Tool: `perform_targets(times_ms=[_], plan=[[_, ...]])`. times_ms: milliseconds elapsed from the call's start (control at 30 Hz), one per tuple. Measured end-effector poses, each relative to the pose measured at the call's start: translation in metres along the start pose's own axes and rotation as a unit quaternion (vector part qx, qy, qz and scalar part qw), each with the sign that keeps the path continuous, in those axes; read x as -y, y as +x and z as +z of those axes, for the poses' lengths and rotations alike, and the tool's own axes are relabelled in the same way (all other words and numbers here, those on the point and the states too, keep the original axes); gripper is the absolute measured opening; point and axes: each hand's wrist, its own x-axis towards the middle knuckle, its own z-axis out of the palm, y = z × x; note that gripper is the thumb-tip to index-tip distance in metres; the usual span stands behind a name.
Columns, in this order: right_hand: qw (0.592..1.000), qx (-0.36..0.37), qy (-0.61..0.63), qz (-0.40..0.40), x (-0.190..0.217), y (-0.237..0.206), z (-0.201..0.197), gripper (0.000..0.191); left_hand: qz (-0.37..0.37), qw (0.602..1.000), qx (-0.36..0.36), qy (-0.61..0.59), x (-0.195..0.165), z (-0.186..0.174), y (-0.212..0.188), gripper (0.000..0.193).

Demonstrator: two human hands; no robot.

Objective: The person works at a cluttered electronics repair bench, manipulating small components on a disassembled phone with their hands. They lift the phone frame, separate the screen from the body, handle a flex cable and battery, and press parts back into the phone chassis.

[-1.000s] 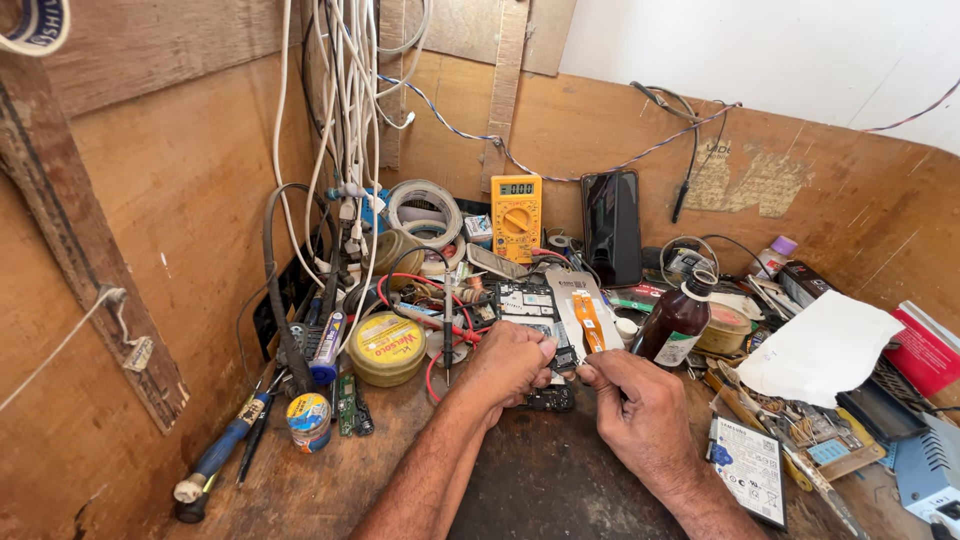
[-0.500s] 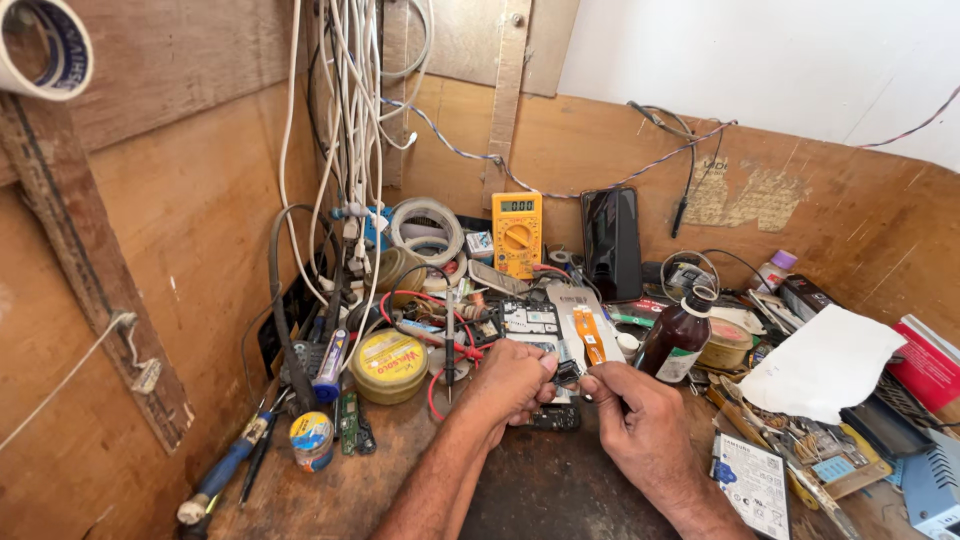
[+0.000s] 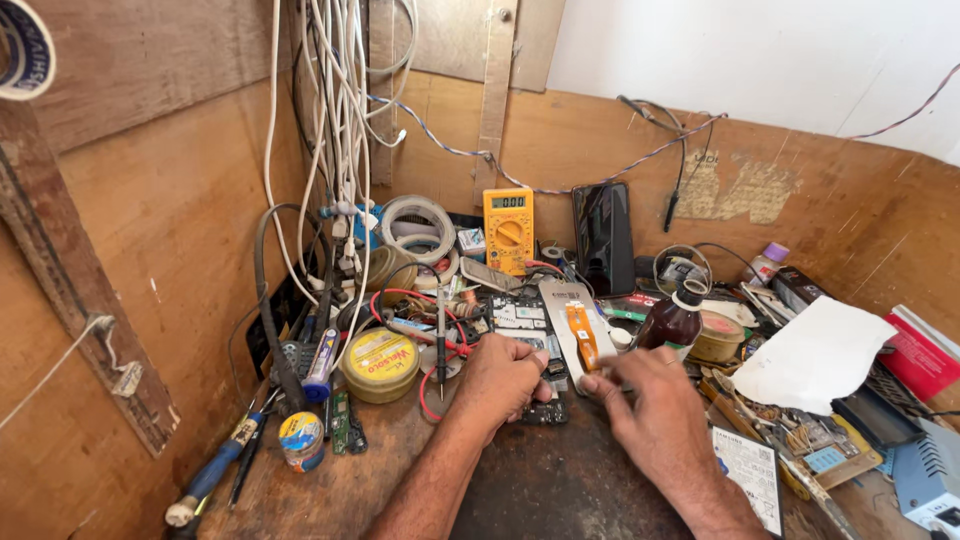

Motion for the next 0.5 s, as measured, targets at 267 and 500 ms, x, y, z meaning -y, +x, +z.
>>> perform_targets(times_ms=[267,500], plan=[[0.979,0.024,0.2,0.022,0.01,-0.004,0.005,0.02,0.036,0.982,-0.025,0.186,-0.013,0.001,-0.01,0.026],[0.969,0.024,0.245,-0.004,-0.004,-0.001,0.018,0.016,0.068,0.976,0.004,0.208,-0.013,0.0,-0.011,0.029]])
